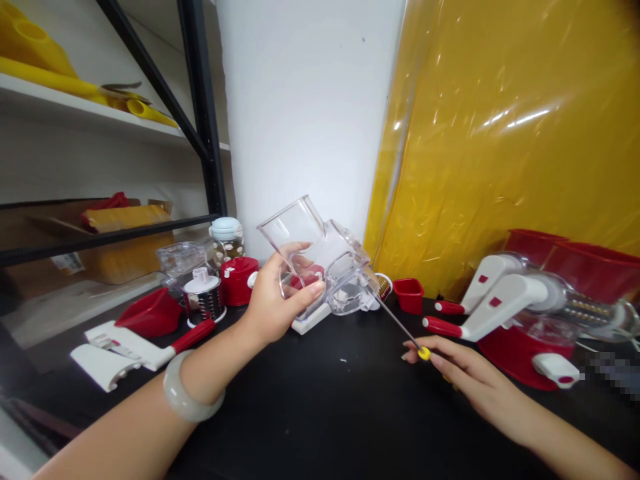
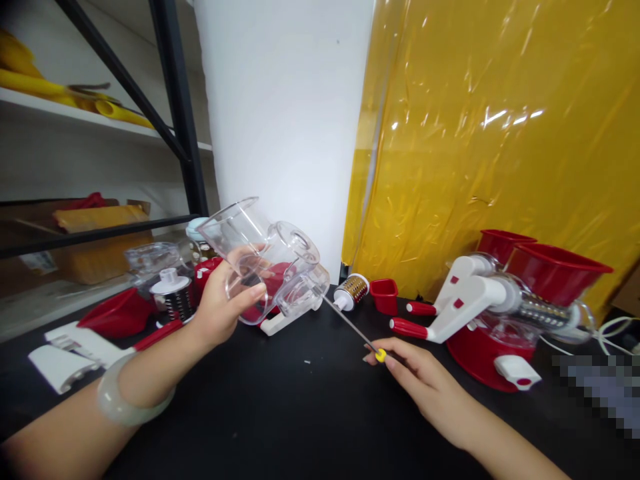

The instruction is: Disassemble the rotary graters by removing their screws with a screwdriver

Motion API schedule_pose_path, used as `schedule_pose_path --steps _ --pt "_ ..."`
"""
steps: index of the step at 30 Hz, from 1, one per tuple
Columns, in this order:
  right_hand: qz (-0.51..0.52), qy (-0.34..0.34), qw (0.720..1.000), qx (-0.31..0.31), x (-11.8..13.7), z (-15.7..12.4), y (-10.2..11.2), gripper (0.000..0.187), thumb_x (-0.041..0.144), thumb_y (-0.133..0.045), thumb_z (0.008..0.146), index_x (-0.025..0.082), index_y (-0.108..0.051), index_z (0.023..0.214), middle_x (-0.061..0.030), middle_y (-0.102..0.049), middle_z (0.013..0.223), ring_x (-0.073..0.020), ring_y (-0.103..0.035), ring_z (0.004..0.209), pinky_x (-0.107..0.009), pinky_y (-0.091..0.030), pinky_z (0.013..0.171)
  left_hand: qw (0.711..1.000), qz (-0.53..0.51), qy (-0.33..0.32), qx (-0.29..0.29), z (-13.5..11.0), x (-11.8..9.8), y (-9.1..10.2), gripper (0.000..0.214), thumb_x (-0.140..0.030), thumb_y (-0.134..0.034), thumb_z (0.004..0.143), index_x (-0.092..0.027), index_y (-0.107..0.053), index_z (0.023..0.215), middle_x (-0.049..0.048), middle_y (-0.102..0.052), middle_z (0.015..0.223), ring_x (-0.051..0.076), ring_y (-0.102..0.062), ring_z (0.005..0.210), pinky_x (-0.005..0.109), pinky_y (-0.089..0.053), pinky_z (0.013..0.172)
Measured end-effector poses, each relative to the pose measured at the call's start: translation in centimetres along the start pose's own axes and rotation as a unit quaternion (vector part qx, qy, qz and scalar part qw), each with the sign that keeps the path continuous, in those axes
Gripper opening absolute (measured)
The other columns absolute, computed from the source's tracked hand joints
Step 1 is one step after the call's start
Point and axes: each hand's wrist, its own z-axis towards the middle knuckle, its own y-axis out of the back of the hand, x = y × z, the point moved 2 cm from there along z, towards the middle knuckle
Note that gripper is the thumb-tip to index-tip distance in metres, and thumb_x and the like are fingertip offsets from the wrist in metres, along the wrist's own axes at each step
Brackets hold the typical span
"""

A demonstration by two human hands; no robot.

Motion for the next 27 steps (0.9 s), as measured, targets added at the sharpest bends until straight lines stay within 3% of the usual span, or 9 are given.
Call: schedule_pose_path --steps 5,11,18,21,27 --pt "-0.004 -0.003 1.0 -0.002 0.2 0.2 -0.3 0.034 0.054 -0.052 0.095 0.024 -0.065 0.104 -0.0074 -0.074 0.104 -0.023 -0.068 0.098 -0.04 -0.051 0.093 1.0 0.001 0.012 -0.002 0.0 0.1 0.1 0.063 -0.047 -0.078 0.071 -0.022 -0.058 0.125 0.0068 -0.06 0.1 0.024 -0.063 0.087 0.026 -0.052 0.055" --pt "-0.006 0.007 0.998 -0.065 -1.0 0.3 -1.2 0.034 0.055 -0.066 0.086 0.024 -0.053 0.084 -0.0034 -0.07 0.085 -0.0196 -0.067 0.083 -0.034 -0.053 0.077 1.0 -0.009 0.026 -0.001 -0.1 0.2 0.0 0.063 -0.046 -0.078 0.07 -0.021 -0.059 0.125 0.0074 -0.062 0.101 0.023 -0.064 0.086 0.023 -0.051 0.052" --pt "0.019 -0.012 1.0 -0.016 -0.1 0.1 -0.7 0.046 0.058 -0.051 0.094 0.026 -0.056 0.126 -0.0079 -0.073 0.105 -0.0227 -0.067 0.102 -0.039 -0.05 0.094 1.0 -0.003 0.015 0.0 0.1 0.4 0.0 0.061 -0.048 -0.078 0.072 -0.021 -0.059 0.124 0.0072 -0.062 0.099 0.023 -0.063 0.086 0.028 -0.053 0.059" --pt "-0.007 -0.013 1.0 -0.006 0.3 0.1 -0.6 0.04 0.057 -0.051 0.094 0.024 -0.067 0.109 -0.0075 -0.074 0.104 -0.0233 -0.067 0.099 -0.037 -0.051 0.092 1.0 -0.007 0.012 -0.003 0.1 0.5 0.0 0.061 -0.048 -0.078 0.072 -0.021 -0.059 0.124 0.0066 -0.063 0.099 0.024 -0.063 0.087 0.029 -0.054 0.062" --pt "-0.04 0.006 0.998 -0.054 -0.5 0.1 -1.0 0.032 0.055 -0.062 0.088 0.023 -0.061 0.089 -0.0033 -0.069 0.085 -0.0193 -0.065 0.081 -0.032 -0.053 0.077 1.0 -0.015 0.009 0.002 0.2 0.7 0.0 0.059 -0.047 -0.078 0.074 -0.02 -0.058 0.123 0.0052 -0.064 0.097 0.023 -0.065 0.087 0.035 -0.055 0.075"
